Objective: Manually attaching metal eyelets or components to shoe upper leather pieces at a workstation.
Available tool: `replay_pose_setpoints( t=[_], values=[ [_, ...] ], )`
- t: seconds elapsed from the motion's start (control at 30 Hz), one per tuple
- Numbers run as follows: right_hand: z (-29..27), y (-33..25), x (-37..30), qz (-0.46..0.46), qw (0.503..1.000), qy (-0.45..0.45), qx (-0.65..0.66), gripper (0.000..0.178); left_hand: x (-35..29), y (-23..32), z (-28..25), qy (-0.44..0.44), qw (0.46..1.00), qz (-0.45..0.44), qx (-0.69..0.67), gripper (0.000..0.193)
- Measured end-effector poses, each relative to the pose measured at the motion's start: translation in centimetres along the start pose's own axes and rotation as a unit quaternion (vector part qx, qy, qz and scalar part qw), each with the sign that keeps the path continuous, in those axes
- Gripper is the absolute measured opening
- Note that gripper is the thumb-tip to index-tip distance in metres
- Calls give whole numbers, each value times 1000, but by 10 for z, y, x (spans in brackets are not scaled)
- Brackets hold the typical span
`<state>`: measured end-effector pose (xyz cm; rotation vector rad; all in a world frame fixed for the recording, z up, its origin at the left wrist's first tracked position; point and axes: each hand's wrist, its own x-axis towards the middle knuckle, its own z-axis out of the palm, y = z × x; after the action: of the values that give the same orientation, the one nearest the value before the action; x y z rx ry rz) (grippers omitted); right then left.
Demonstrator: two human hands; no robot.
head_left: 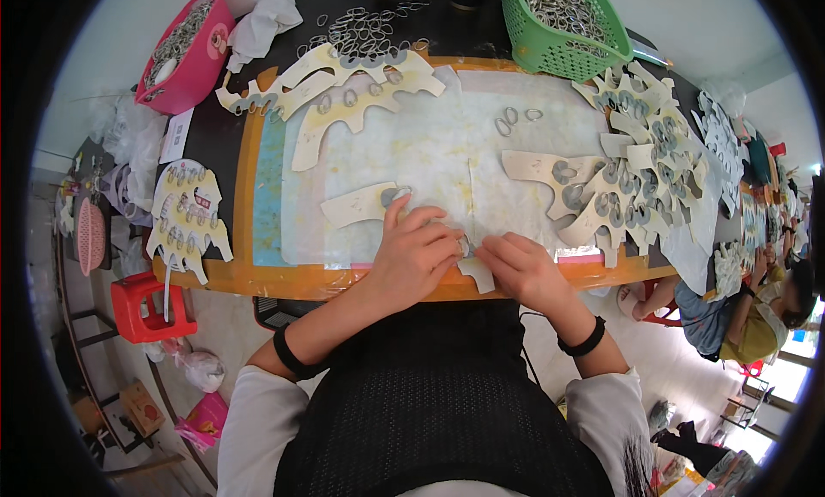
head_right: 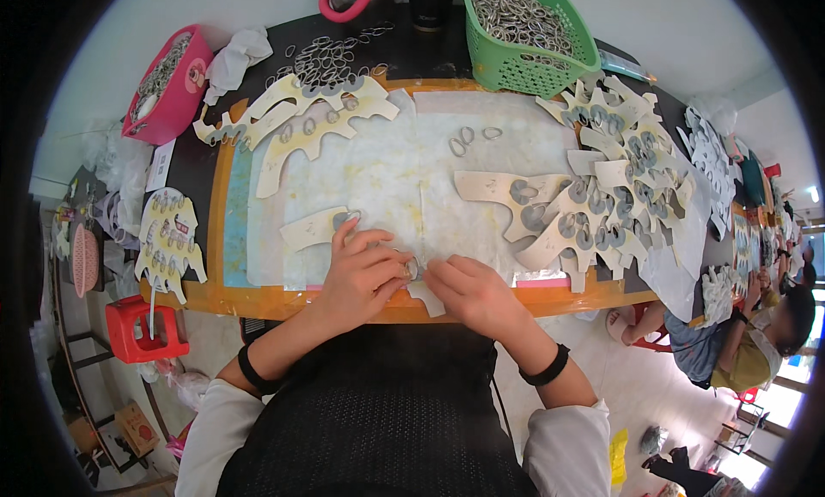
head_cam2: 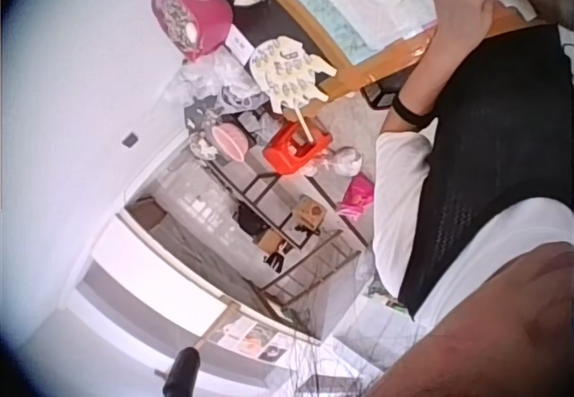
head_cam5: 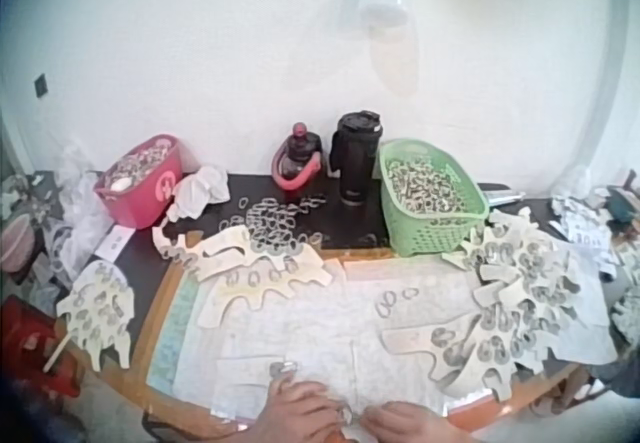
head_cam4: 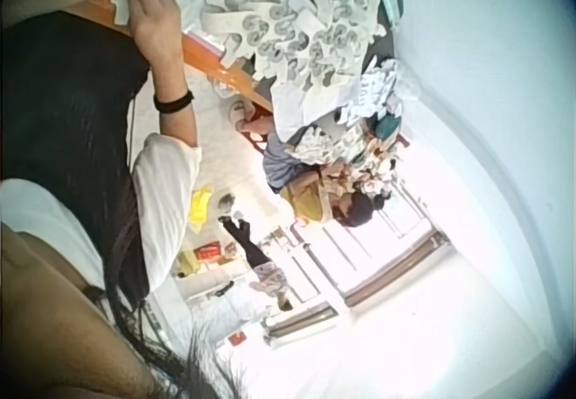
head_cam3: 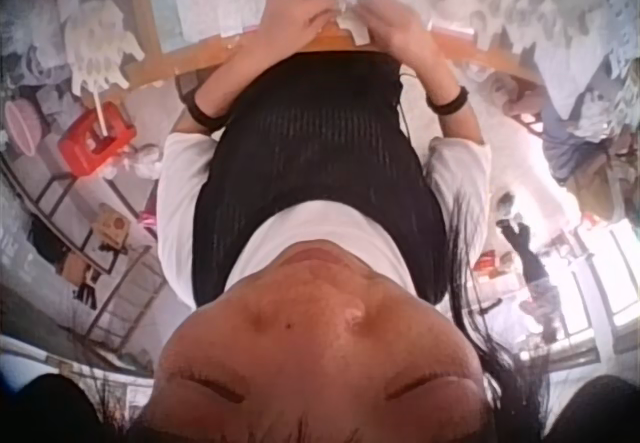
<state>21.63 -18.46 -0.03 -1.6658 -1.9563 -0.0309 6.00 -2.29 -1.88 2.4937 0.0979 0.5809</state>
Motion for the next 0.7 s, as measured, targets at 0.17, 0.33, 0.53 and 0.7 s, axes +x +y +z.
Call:
replay_pose_setpoints(
  t=[0.17, 0.33, 0.53, 0.7],
  values=[
    [-8, -3, 5, -24, 999, -24, -36, 33, -4, 5, 2, 16, 999, 24, 40, 8],
    [-12, -1, 4, -65, 996, -43, -49, 33, -6, 4, 1, 19, 998, 35, 52, 7],
    [-10, -3, 1, -38, 997, -60, 35, 36, 3, 15, -18, -18, 1000, 15, -2, 9],
    [-12, -3, 11, -51, 996, -43, 61, 35, 17, -2, -9, -60, 996, 64, -13, 23]
  ],
)
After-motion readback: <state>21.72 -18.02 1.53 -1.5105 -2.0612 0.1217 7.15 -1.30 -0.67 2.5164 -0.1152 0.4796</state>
